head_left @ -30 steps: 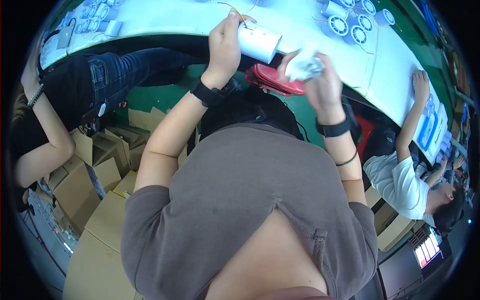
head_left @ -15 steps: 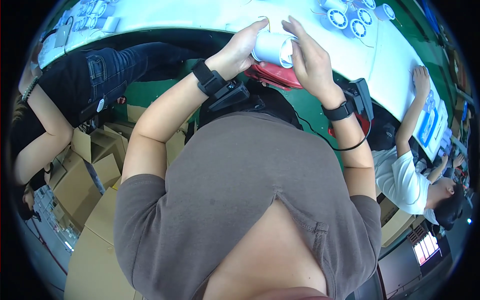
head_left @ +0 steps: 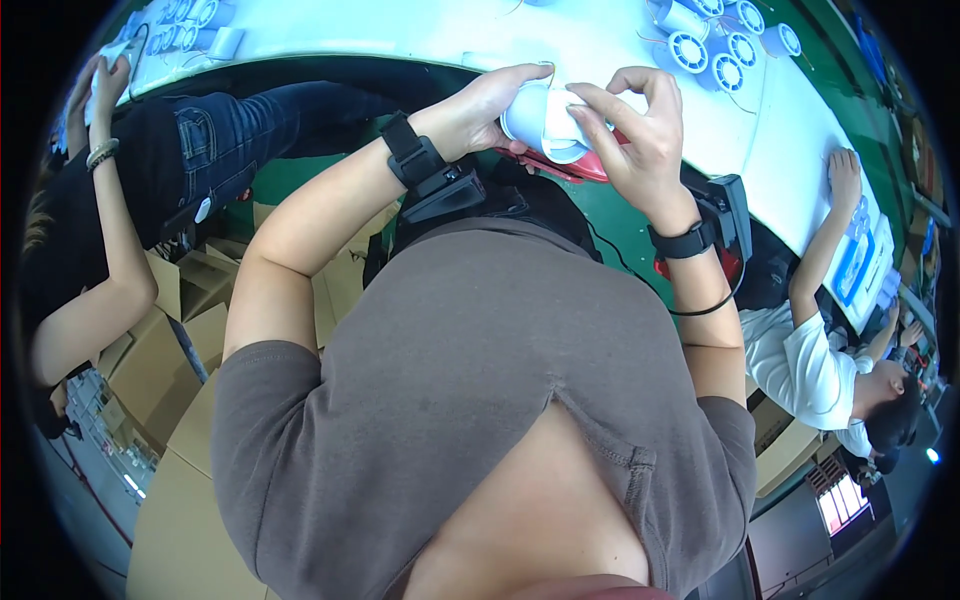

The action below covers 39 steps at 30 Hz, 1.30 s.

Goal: The person wipes the exterior and interior of white fan housings with a cloth before placing them back on the table. They also pick up a bottle and place it on a shelf before continuing to wipe more fan housings.

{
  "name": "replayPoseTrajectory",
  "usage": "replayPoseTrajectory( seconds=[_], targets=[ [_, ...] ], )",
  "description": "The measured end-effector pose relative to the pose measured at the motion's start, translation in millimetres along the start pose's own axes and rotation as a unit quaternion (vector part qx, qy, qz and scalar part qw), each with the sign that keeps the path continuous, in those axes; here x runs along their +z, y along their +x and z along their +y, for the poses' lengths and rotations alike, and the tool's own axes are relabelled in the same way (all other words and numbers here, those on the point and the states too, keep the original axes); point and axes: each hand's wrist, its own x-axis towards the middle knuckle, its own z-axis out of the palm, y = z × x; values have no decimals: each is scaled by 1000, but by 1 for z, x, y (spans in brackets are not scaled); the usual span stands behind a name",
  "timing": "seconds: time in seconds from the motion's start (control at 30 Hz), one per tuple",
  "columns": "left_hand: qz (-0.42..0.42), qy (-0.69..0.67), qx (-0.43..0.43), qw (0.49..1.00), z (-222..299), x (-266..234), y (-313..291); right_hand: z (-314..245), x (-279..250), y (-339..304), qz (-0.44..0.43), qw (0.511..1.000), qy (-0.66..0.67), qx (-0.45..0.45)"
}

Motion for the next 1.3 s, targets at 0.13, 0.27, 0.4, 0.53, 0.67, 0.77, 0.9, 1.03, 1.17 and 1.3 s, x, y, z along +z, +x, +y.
replayPoseTrajectory(
  seconds=[0.13, 0.27, 0.4, 0.53, 0.67, 0.77, 0.9, 1.03, 1.17, 1.3],
  targets=[
    [-26, 18, -8, 999, -2, -4, 6, -3, -3, 1, -67, 997, 19, 34],
    [-14, 62, 46, 997, 6, 3, -2, 2, -8, -4, -146, 988, -15, 51],
    [54, 121, 289, 948, 2, 5, 5, -4, 2, -14, -154, 934, 137, 293],
    [137, 394, 632, 652, 6, 2, 9, -24, 22, -31, -22, 552, 617, 560],
    [45, 339, 657, 671, 6, 5, 18, -36, 27, -47, 71, 196, 807, 553],
    [-69, 152, 445, 880, -9, 19, -1, -21, 21, -47, 85, 295, 849, 430],
    [-140, 83, 291, 943, -7, 30, -16, -16, 8, -43, 21, 446, 779, 440],
    [-48, 223, 417, 880, 1, 30, -19, 2, -8, -51, 59, 602, 550, 576],
    [76, 469, 538, 696, 4, 12, -8, -3, -36, -31, 114, 854, 304, 406],
    [96, 530, 549, 640, -4, 12, -10, -27, -39, 3, -64, 992, 40, 100]
  ],
)
